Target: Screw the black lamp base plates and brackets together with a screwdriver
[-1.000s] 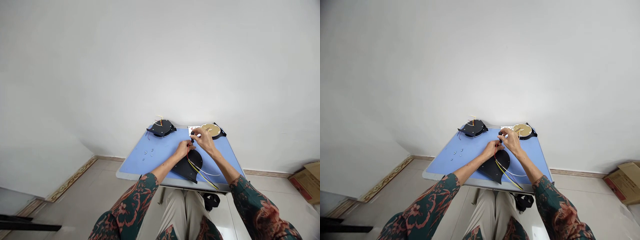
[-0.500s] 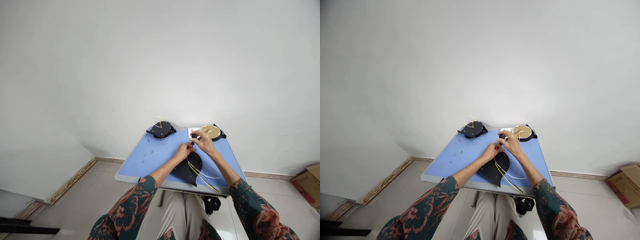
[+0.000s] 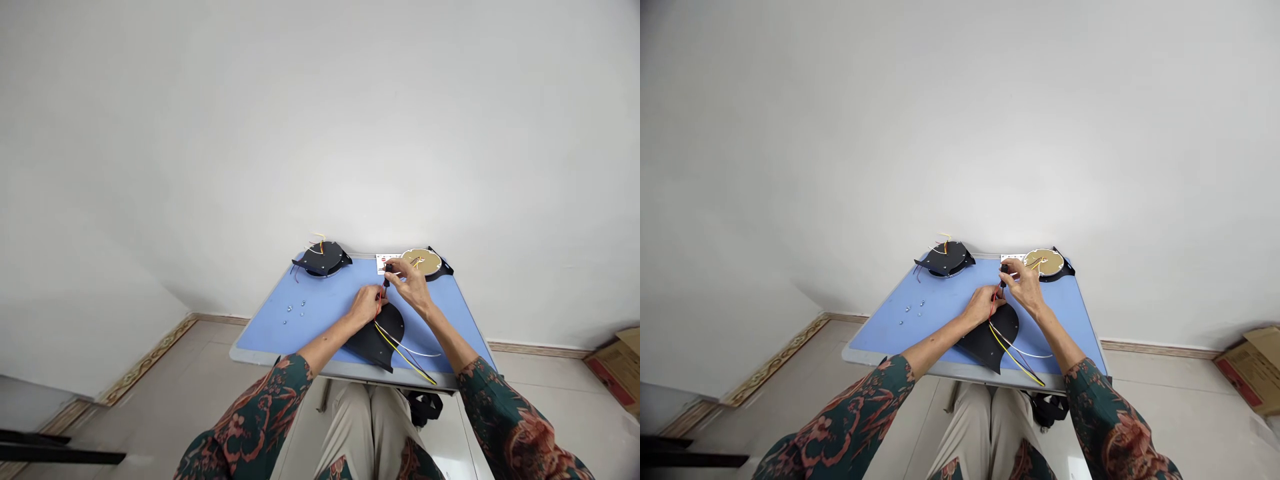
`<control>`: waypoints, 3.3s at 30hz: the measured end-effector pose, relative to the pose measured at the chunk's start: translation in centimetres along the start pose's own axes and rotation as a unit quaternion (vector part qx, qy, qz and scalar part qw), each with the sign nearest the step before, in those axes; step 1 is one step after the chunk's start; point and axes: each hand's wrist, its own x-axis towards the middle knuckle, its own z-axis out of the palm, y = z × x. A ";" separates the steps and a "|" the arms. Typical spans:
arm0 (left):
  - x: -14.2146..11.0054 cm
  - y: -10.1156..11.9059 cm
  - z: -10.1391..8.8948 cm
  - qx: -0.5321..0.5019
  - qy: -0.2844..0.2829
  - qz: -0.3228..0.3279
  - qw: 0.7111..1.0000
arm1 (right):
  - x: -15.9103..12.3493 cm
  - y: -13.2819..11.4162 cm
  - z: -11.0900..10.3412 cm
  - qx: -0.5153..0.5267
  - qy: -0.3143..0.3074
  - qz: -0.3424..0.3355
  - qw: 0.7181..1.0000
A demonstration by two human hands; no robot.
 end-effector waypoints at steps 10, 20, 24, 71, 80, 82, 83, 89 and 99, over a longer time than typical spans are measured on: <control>0.2 0.5 0.1 0.163 -0.049 0.047 0.984 | -0.7 -0.2 0.4 -0.035 0.061 -0.057 0.996; 0.9 1.7 0.4 0.248 -0.059 0.035 0.966 | -0.3 0.7 -0.3 0.152 0.286 -0.011 0.946; 1.3 1.8 0.4 0.254 -0.066 0.045 0.964 | -0.2 1.0 -0.9 0.159 0.319 -0.013 0.934; -9.8 -2.0 -3.7 -0.056 0.164 0.022 0.985 | -0.3 -2.0 3.8 -0.129 0.072 -0.180 0.972; -2.1 -3.0 -4.9 -0.339 -0.019 -0.060 0.939 | -0.7 -1.0 3.6 -0.110 0.093 -0.131 0.981; -1.4 -3.6 -5.0 -0.373 -0.078 -0.047 0.923 | -0.8 -0.9 3.7 -0.119 0.078 -0.138 0.980; -1.3 -3.9 -5.0 -0.382 -0.095 -0.041 0.918 | -0.8 -0.8 3.8 -0.123 0.072 -0.142 0.980; -1.2 -4.7 -4.9 -0.394 -0.109 -0.036 0.912 | -0.9 -0.7 3.7 -0.135 0.075 -0.150 0.977; -0.9 -4.6 -4.4 -0.364 -0.108 -0.054 0.924 | -1.1 -0.9 3.9 -0.130 0.060 -0.153 0.978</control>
